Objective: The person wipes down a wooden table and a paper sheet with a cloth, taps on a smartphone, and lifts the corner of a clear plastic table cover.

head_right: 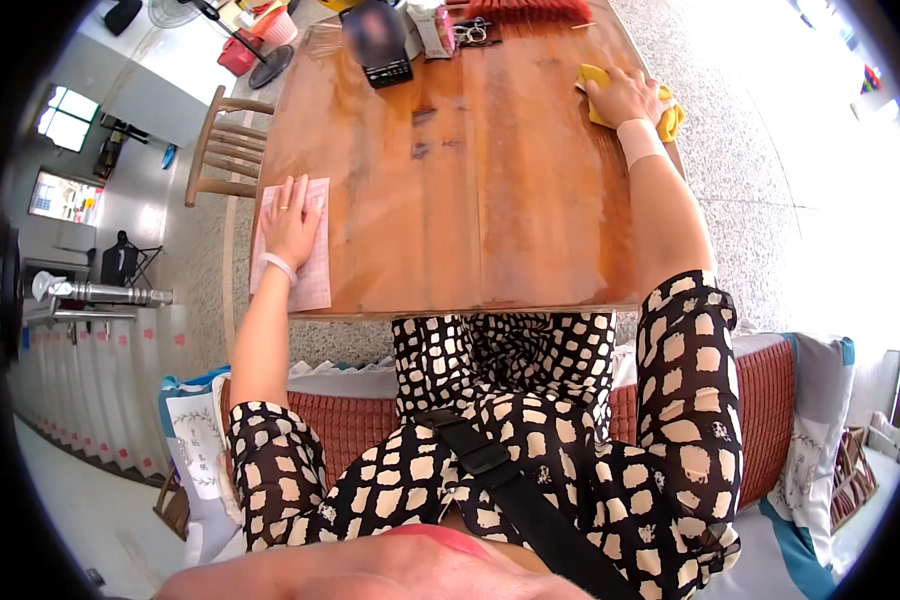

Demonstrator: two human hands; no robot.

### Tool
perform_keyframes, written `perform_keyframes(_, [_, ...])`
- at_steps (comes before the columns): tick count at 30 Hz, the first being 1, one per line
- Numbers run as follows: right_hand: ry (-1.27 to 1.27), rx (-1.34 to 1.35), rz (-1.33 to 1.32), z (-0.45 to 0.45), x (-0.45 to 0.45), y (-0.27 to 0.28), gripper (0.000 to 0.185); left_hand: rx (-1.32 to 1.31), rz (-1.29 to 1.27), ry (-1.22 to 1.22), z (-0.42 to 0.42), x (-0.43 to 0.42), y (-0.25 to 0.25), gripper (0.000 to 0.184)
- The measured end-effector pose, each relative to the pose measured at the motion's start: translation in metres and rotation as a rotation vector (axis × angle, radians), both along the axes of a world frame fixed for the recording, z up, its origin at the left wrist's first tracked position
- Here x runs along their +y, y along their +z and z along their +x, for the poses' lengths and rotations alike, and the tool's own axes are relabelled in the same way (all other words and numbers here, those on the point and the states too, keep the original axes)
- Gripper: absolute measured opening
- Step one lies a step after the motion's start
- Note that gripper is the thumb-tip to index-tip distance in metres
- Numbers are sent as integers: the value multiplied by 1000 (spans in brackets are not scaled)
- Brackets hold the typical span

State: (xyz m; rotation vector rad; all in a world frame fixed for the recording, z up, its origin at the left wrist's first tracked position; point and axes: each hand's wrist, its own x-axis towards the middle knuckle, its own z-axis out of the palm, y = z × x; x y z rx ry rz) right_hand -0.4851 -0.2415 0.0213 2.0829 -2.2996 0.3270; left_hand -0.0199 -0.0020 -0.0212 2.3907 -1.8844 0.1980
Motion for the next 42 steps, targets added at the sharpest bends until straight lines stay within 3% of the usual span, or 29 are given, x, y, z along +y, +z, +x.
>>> perform_keyframes(8, [53,80,14,4,46,8,53,-18,21,26,1,-3,-4,63])
perform_keyframes(12, [248,3,-106,-9,91,-13,50,-32,47,44,3,-6,-6,64])
perform_keyframes(19, [537,-32,-235,-24,216,-2,44,-35,74,58,3,-8,-5,65])
perform_keyframes(24, [615,-78,-280,-17,259,6,43,-69,86,60,0,-8,-4,64])
perform_keyframes(38, [1133,-232,-172,185,226,-10,45,-35,39,29,-1,-4,-4,64])
perform_keyframes(42, [1068,-159,-137,233,180,-20,47,8,49,28,-4,-2,0,67])
